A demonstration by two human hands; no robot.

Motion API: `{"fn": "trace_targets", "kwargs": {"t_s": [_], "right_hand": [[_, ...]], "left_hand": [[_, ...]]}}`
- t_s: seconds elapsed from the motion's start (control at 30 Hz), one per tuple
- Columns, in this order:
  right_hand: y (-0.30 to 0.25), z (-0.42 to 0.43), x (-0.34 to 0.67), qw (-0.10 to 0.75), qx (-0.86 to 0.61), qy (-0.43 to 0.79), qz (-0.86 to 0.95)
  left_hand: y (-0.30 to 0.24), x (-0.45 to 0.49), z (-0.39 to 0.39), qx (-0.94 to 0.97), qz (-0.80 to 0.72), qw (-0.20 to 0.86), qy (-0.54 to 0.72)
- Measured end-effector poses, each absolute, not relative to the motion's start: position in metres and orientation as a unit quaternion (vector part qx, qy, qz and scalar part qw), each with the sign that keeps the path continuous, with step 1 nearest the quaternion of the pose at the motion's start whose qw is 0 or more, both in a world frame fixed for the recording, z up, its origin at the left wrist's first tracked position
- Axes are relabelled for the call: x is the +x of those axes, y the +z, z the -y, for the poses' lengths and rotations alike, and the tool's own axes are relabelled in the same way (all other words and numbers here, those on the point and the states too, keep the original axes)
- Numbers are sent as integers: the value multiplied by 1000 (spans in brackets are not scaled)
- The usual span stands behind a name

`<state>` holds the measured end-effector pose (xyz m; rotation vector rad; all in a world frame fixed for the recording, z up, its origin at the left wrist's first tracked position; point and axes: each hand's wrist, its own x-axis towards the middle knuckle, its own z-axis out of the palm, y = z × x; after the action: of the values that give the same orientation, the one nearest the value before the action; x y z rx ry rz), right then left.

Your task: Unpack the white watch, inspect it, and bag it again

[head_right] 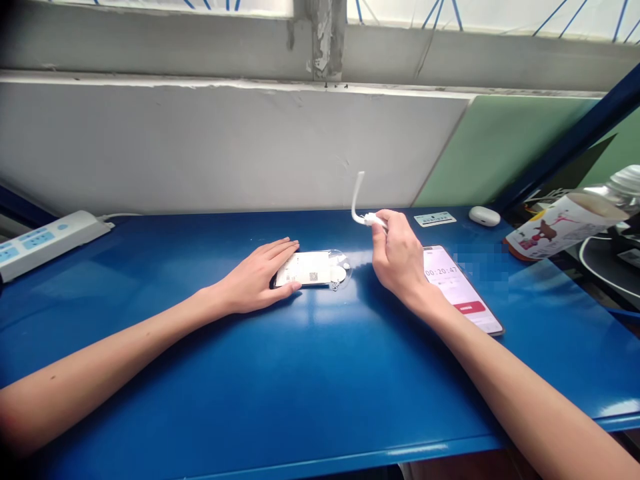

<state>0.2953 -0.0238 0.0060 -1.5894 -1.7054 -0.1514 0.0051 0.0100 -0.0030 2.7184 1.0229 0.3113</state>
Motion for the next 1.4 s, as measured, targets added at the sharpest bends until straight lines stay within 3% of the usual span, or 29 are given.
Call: {"fn": "trace_targets", "kwargs": {"t_s": [0.23, 0.53, 0.7, 0.9, 1.03, 1.2, 1.4], "right_hand": [[4, 30, 287, 384, -593, -19, 707], [6, 35, 278, 423, -503, 0, 754], [7, 40, 272, 421, -456, -2, 784], [22, 41, 259, 451, -389, -45, 802], [46, 36, 246, 507, -354, -37, 785], [69, 31, 229, 590, -375, 64, 713], [73, 28, 218, 625, -371, 259, 637]], "left_hand": [[2, 6, -10, 911, -373, 144, 103], [0, 4, -14, 880, -369, 206, 218], [6, 8, -11, 875, -316, 137, 340], [20, 20, 7, 890, -253, 28, 377], [26, 26, 18, 886, -256, 11, 385], [34, 30, 27, 873, -275, 99, 391], [47, 35, 38, 813, -273, 373, 355]]}}
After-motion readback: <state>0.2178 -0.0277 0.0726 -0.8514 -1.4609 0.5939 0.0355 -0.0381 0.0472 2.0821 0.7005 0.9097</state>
